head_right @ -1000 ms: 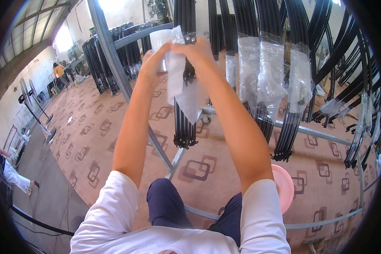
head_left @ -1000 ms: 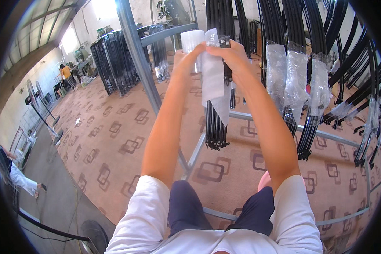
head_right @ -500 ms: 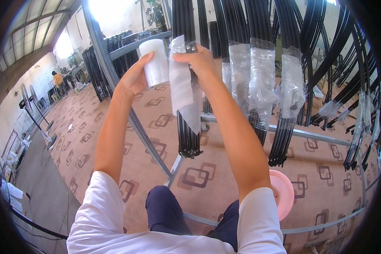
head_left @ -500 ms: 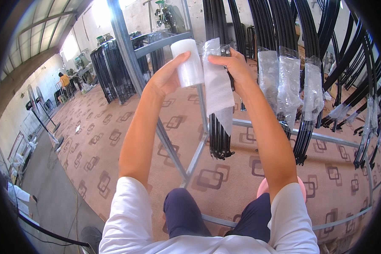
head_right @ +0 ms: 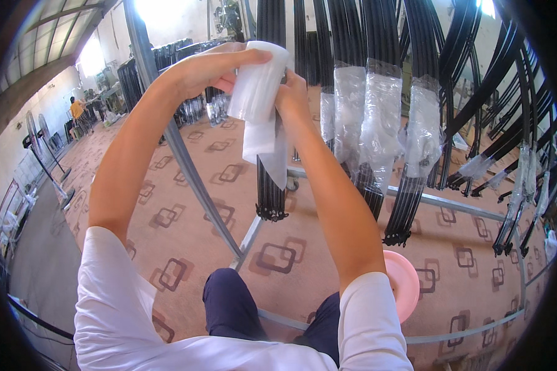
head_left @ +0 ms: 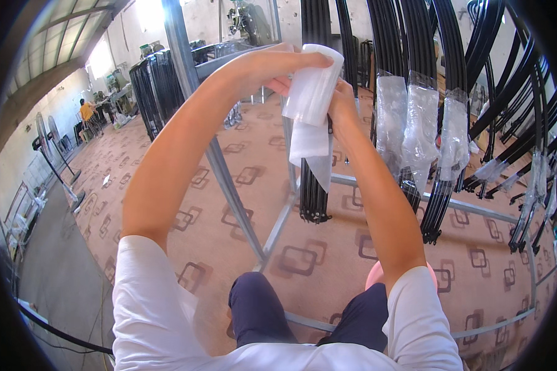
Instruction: The person takes pre-cut pieces of plastic film from a bowl and wraps them around the joints of black metal rods. They then use a roll of plastic film to wrap larger sections of the rods while they hang on a metal rack.
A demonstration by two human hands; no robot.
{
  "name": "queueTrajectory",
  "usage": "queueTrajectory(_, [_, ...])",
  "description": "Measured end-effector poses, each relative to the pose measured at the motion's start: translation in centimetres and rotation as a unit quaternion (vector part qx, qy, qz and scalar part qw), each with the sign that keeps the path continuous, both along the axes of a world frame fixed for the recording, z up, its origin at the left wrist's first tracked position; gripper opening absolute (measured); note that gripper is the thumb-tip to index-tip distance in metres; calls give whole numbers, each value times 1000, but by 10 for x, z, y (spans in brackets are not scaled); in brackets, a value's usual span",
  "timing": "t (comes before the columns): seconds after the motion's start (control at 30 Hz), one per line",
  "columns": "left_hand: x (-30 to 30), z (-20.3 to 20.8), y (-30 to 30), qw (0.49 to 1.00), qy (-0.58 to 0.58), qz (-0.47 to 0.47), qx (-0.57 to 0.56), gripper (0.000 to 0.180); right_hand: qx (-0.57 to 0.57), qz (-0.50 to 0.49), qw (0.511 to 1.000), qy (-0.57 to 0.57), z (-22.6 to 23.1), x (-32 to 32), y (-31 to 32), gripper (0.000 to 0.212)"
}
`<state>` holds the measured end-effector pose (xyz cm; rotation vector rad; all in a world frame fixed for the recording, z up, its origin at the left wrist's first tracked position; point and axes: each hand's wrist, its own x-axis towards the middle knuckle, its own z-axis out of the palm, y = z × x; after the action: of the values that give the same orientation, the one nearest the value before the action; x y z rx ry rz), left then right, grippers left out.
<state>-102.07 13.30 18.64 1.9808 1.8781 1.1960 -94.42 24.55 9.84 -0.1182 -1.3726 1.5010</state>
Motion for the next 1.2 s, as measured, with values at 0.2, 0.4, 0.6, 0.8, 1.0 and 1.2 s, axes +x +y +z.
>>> queueTrajectory(0.2, [20, 4, 20, 973, 137, 152, 106, 64, 263, -161, 950, 50, -17, -27, 13, 27])
queueTrajectory(0.4, [52, -1, 80, 942, 229, 234, 72, 78, 133, -86, 986, 61, -36, -32, 17, 33])
queueTrajectory(0.6, [73, -3, 70, 950, 223, 211, 56, 75, -83, 243, 943, 212, -49, 20, 9, 41])
queueTrajectory(0.8, [57, -23, 69, 963, 186, 182, 65, 37, -168, 290, 933, 130, -3, 51, -20, 46])
queueTrajectory(1.0, [6, -85, 38, 846, 94, 281, 444, 29, -234, 148, 960, 34, 11, 52, -14, 55])
queueTrajectory(1.2, [-6, -86, 22, 867, -489, -56, 75, 32, -198, 167, 966, 2, 15, 52, -13, 48])
